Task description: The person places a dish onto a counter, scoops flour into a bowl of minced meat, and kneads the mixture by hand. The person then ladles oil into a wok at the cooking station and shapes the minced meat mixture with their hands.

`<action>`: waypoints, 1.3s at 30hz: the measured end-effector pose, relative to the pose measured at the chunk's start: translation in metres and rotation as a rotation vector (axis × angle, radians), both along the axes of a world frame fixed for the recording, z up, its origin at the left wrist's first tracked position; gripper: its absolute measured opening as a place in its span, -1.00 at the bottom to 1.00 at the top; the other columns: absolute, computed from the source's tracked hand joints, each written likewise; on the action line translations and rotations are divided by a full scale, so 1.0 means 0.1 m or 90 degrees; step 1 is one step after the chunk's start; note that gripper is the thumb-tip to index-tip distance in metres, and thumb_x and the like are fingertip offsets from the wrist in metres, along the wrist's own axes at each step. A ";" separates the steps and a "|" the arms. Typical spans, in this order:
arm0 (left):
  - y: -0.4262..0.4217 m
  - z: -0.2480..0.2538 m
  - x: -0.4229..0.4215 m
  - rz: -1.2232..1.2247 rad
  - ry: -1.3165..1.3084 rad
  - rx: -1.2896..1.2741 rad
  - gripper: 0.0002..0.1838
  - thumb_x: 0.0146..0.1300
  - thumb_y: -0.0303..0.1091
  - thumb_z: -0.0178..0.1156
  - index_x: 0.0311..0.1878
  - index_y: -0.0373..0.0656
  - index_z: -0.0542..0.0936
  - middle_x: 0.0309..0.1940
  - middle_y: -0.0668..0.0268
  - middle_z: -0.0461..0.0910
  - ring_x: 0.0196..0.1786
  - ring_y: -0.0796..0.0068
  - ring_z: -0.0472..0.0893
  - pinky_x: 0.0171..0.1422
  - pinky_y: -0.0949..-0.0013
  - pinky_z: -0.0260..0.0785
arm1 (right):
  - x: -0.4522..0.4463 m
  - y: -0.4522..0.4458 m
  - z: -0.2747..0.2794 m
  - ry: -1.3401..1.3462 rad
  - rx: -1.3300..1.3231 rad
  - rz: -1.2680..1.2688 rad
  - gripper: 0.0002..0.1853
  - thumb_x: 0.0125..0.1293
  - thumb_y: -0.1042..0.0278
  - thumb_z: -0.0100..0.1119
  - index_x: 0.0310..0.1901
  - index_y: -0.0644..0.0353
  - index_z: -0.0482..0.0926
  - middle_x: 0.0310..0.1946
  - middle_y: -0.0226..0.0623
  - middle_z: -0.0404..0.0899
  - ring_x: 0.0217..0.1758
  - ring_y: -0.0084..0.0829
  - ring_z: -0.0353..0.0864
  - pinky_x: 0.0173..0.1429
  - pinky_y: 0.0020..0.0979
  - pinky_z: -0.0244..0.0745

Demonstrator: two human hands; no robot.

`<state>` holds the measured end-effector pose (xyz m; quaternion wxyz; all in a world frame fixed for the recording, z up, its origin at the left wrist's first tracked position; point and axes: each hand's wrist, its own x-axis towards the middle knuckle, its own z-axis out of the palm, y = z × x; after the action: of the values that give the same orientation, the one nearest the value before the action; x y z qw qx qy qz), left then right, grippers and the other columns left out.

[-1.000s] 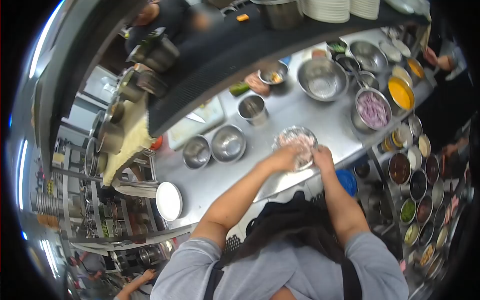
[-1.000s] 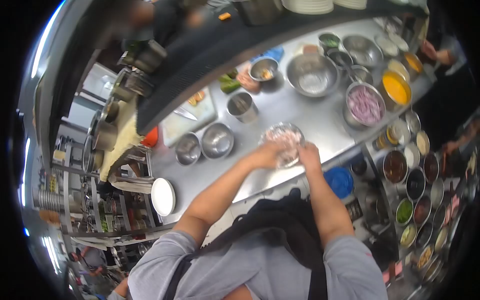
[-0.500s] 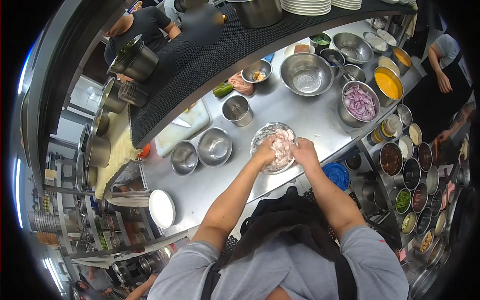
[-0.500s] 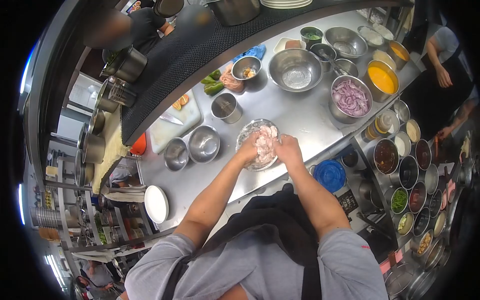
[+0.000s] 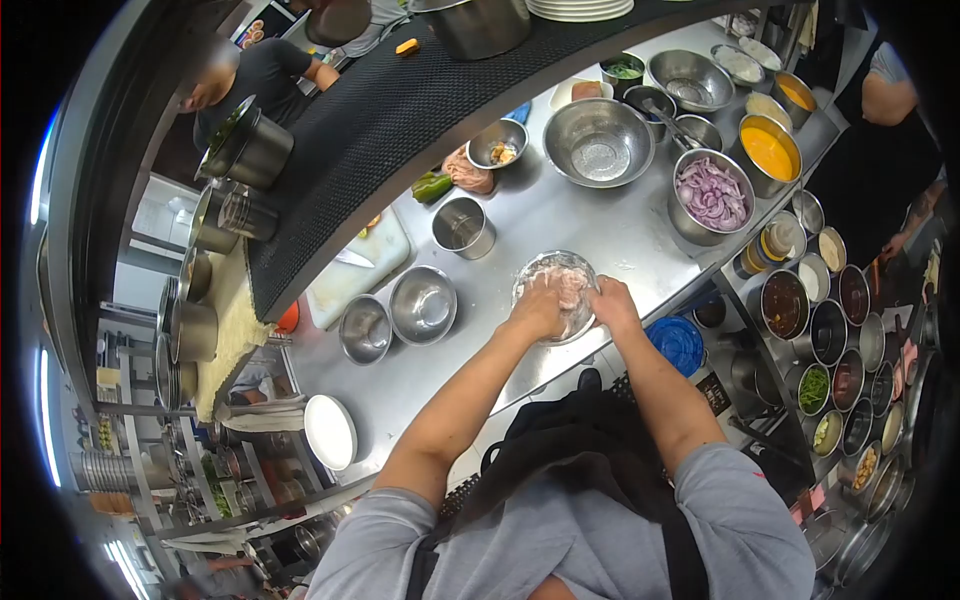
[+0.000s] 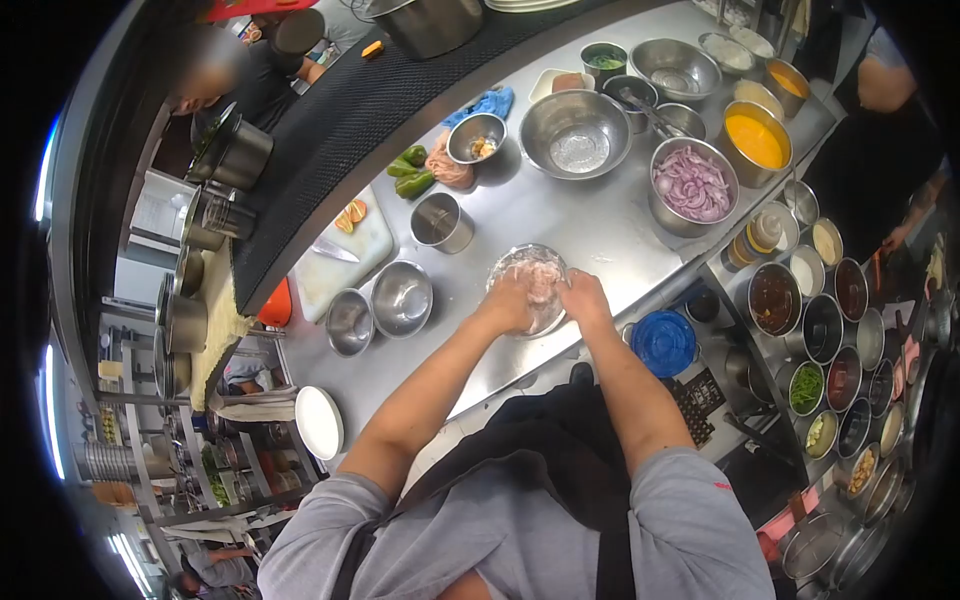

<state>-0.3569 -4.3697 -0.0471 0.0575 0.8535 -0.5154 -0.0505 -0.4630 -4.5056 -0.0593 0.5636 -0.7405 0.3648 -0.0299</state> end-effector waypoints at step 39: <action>-0.48 0.40 0.40 0.128 0.298 0.092 -0.12 -0.14 -0.09 0.39 0.23 -0.40 0.32 0.10 -0.17 0.47 0.19 -0.02 0.47 0.31 0.19 0.30 | 0.00 -0.32 -0.36 0.015 -0.182 0.009 -0.73 0.17 0.30 0.05 -0.29 0.40 0.47 -0.33 0.26 0.56 -0.17 0.19 0.56 -0.01 -0.06 0.46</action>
<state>-0.3171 -4.4180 -0.0069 0.1189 0.8675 -0.3955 -0.2773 -0.4626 -4.5379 -0.0954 0.4486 -0.8160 0.3579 -0.0688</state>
